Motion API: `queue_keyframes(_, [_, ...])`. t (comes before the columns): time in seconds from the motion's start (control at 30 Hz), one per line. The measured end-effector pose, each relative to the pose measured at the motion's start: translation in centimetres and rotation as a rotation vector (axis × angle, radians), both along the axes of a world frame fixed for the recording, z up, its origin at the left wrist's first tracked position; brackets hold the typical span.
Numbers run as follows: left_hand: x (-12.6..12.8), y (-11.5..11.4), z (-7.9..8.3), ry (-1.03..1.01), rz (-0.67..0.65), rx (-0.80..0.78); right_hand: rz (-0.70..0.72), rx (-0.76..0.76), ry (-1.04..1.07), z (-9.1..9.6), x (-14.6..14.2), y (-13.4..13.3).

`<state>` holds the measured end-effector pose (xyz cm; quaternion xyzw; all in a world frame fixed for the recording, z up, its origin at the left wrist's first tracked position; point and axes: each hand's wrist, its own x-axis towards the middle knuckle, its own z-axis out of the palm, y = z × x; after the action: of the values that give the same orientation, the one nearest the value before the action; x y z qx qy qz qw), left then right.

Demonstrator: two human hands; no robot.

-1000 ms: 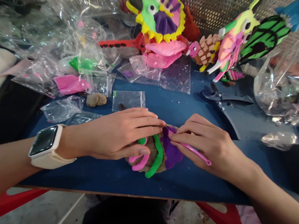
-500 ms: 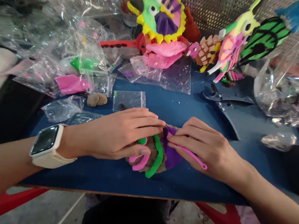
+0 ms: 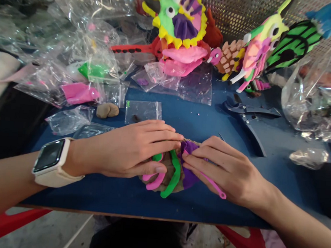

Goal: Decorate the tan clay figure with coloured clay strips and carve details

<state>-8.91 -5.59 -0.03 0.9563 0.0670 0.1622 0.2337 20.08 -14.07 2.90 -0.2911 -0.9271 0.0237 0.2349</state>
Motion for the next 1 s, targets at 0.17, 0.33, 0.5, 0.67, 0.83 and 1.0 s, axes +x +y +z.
queue_keyframes(0.17, [0.0, 0.0, 0.0, -0.004, -0.008, 0.013, -0.004, -0.045, 0.164, -0.3, -0.1, 0.0])
queue_keyframes(0.33, [0.3, 0.0, 0.1, -0.018, -0.028, -0.006, -0.115, -0.047, 0.303, -0.1, 0.2, 0.7])
queue_keyframes(0.5, [0.4, 0.1, 0.3, 0.012, -0.021, -0.033, -0.195, -0.054, 0.325, -0.3, 0.5, 1.5])
queue_keyframes(0.67, [0.4, 0.2, 0.4, 0.033, -0.033, -0.057, -0.19, -0.037, 0.32, -0.3, 0.6, 1.5])
queue_keyframes(0.83, [0.5, 0.2, 0.5, 0.047, -0.023, -0.074, -0.218, -0.073, 0.332, -0.2, 0.6, 1.4])
queue_keyframes(1.0, [0.3, 0.2, 0.7, 0.081, -0.034, -0.093, -0.248, -0.188, 0.294, 0.2, 1.0, 1.5])
